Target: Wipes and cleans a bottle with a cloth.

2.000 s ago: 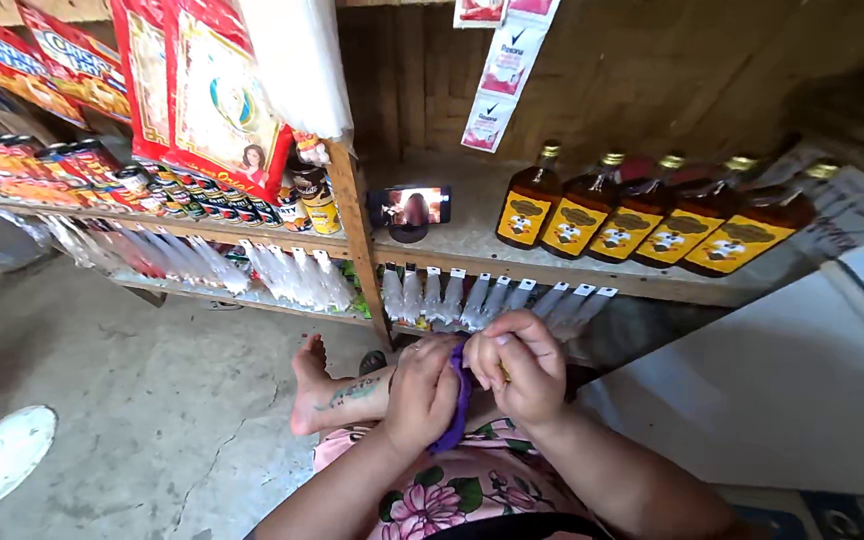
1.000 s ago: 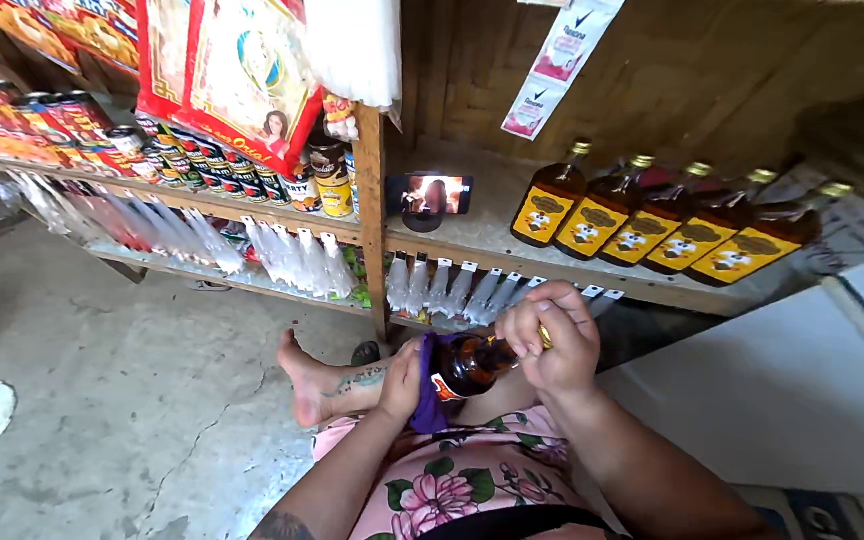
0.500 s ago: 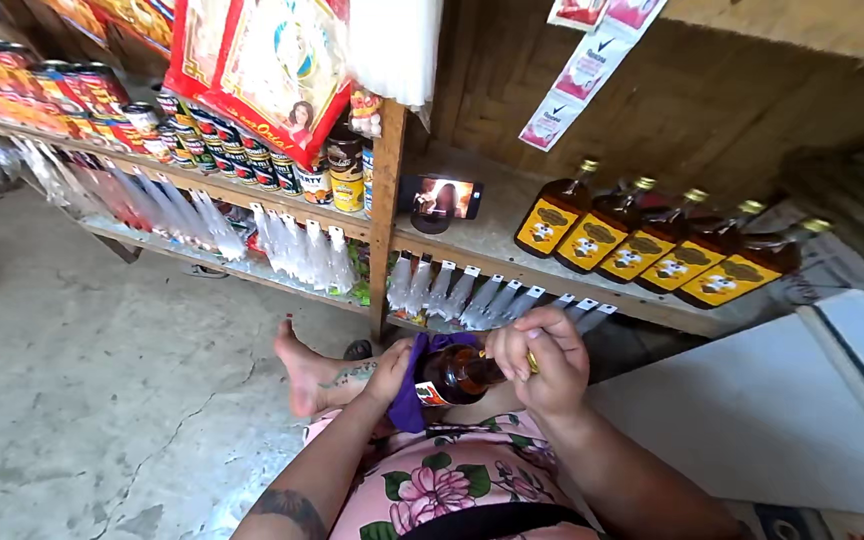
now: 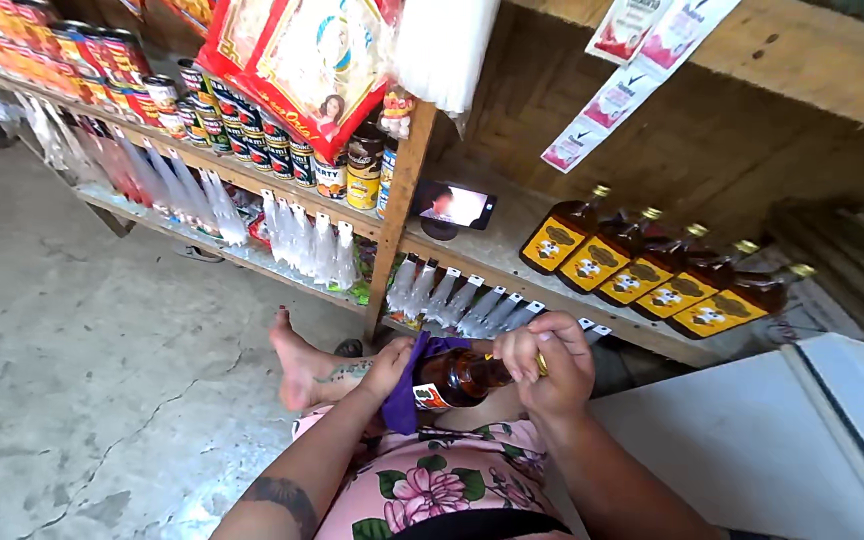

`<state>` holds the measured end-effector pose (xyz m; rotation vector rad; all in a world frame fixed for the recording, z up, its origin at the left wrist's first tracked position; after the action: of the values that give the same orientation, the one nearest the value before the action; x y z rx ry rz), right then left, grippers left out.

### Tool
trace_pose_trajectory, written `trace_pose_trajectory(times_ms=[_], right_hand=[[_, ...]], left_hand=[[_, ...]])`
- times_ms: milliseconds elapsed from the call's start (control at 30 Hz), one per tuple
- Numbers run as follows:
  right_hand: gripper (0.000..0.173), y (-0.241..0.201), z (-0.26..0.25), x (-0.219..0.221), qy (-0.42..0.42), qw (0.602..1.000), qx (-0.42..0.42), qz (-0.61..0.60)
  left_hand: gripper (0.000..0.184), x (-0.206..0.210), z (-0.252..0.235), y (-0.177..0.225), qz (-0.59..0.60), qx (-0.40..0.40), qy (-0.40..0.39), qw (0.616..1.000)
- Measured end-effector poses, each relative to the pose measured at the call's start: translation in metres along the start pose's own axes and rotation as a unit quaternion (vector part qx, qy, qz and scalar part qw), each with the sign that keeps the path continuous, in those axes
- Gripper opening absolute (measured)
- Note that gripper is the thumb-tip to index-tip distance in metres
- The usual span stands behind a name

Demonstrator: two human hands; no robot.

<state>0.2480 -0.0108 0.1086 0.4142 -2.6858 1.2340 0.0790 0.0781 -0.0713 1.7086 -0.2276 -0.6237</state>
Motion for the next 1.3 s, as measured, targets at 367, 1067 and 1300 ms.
trace_pose_trajectory(times_ms=[367, 1067, 1300], right_hand=[[0.019, -0.001, 0.001, -0.005, 0.001, 1.000, -0.004, -0.012], [0.021, -0.001, 0.006, 0.001, -0.046, 0.999, -0.020, 0.005], [0.020, -0.001, 0.005, 0.002, -0.046, 0.999, -0.018, 0.004]], left_hand=[[0.044, -0.003, -0.006, -0.005, -0.054, 0.002, 0.011, 0.998], [0.054, -0.011, -0.006, 0.011, -0.411, -0.137, -0.045, 0.900], [0.053, -0.010, -0.004, 0.010, -0.442, -0.119, -0.038, 0.889]])
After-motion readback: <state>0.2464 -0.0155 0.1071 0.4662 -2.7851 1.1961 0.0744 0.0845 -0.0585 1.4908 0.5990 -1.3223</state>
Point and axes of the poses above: each hand's wrist, its own z-axis away from the middle knuckle, its own x-axis out of the palm, y = z × x, the point moved 5 cm from there along -z, towards the middle knuckle, and after that the axes turned 2 degrees about -y, right-handed, at the moved point
